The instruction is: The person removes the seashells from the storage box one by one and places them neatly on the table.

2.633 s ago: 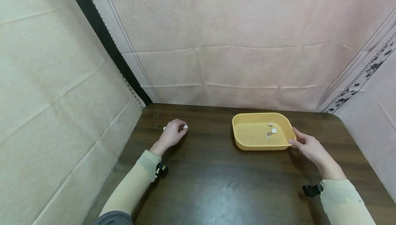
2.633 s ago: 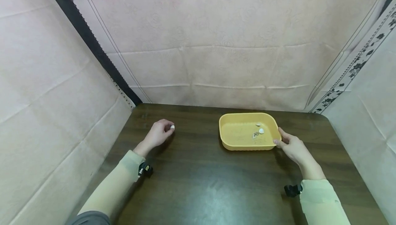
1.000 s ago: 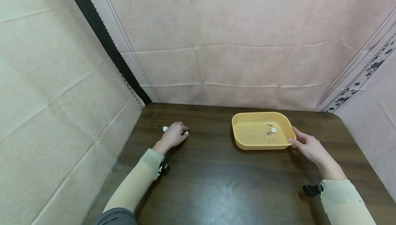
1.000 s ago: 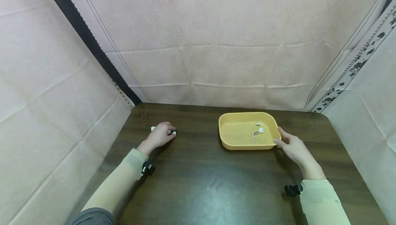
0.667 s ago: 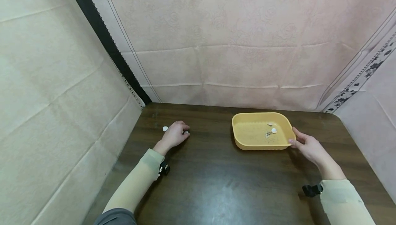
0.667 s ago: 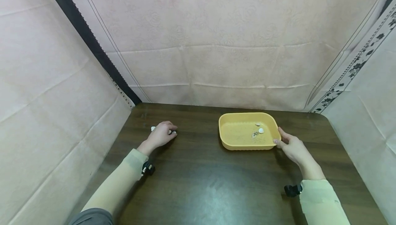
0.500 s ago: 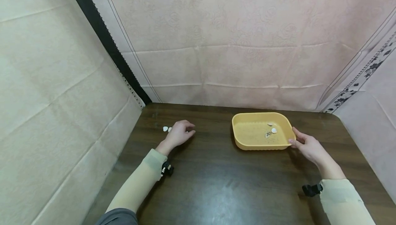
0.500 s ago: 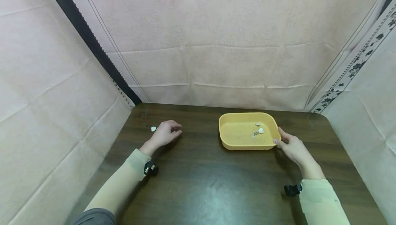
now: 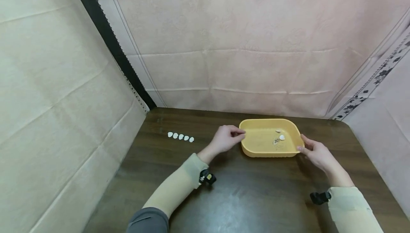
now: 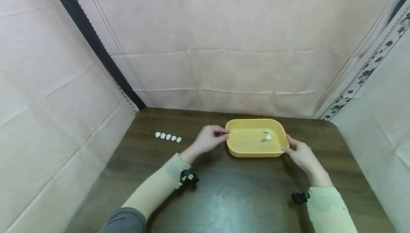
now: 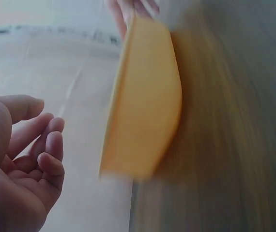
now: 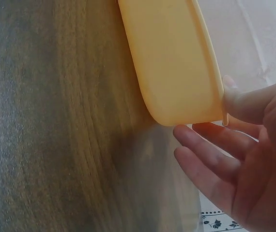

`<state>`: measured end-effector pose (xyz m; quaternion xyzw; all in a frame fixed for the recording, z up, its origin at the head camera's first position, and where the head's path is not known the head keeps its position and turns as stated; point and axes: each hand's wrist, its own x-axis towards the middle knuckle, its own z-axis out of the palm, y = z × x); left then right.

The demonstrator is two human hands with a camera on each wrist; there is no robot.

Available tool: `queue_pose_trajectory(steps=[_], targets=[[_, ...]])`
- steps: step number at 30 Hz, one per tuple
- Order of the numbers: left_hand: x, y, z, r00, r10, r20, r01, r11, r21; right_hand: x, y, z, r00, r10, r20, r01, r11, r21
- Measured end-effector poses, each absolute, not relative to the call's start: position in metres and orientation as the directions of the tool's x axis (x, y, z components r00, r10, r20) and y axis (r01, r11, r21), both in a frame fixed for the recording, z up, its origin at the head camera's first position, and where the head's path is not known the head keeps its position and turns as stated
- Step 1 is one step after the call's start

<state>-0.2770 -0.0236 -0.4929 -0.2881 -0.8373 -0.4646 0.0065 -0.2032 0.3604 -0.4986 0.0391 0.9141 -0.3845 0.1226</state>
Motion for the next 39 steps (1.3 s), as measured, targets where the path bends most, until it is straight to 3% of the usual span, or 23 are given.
queue_pose_trajectory(steps=[7,13,21,31,39], targets=[[-0.266,0.052,-0.495,-0.870,0.469,0.151,0.332,0.332,0.883,-0.202,0.360,-0.501,-0.973,-0.031,-0.230,0.142,0.702,-0.697],[-0.271,0.102,-0.510,-0.897,0.435,0.074,0.265,0.397,0.879,-0.200,0.360,-0.498,-0.975,-0.019,-0.221,0.141,0.717,-0.683],[-0.285,0.135,-0.524,-0.921,0.390,-0.012,0.173,0.436,0.883,-0.200,0.357,-0.503,-0.977,-0.010,-0.211,0.140,0.718,-0.682],[-0.301,0.155,-0.534,-0.923,0.382,-0.052,0.174,0.533,0.828,-0.202,0.354,-0.499,-0.986,-0.001,-0.170,0.114,0.737,-0.666],[-0.306,0.164,-0.539,-0.919,0.394,0.017,0.242,0.530,0.813,-0.202,0.355,-0.499,-0.984,-0.002,-0.177,0.120,0.730,-0.672]])
